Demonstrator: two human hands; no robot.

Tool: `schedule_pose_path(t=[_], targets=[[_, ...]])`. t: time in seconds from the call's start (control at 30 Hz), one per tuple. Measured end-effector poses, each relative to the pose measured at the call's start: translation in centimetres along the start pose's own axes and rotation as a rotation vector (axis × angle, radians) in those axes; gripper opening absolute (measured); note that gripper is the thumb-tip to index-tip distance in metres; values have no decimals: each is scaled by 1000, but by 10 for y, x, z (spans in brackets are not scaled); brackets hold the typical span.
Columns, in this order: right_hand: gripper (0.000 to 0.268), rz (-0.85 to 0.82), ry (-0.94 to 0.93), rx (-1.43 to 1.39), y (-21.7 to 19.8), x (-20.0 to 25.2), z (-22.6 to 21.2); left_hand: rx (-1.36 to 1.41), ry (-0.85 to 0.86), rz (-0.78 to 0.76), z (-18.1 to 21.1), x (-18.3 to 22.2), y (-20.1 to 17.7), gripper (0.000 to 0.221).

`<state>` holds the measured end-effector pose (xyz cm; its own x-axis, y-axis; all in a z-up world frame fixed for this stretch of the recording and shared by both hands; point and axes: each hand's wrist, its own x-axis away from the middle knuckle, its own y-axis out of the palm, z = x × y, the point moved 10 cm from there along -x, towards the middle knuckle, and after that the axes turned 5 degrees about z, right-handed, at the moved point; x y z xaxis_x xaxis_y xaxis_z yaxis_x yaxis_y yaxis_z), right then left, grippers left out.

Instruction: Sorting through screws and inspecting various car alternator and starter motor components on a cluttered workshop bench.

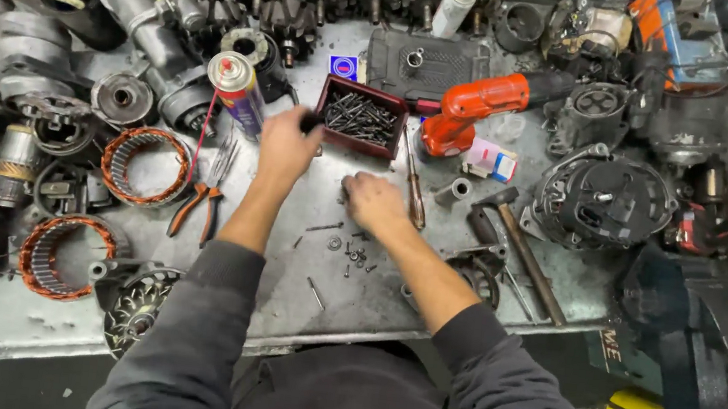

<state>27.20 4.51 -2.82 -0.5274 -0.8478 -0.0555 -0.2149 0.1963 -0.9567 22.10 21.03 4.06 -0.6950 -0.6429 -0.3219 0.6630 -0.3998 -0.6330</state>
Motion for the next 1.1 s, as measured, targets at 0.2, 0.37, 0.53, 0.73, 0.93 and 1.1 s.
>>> schedule_pose_path(t=[0.2,0.37,0.53,0.73,0.93,1.1], targets=[[20,-3,-122,124,21,6,-3,160,20,79,21,12,-24,28],[29,112,-292,271,41,16,0,-115,-161,-151,-32,106,-10,29],[30,-45,-275,297,50,16,15,-238,-305,-315,-54,152,-15,33],[36,88,-223,167,13,-33,49,-307,-255,-395,-56,170,5,36],[43,297,-188,265,-46,-33,23,-348,-215,-409,-64,182,18,27],[34,25,-261,106,20,-5,-19,-302,-207,-384,-53,137,23,27]])
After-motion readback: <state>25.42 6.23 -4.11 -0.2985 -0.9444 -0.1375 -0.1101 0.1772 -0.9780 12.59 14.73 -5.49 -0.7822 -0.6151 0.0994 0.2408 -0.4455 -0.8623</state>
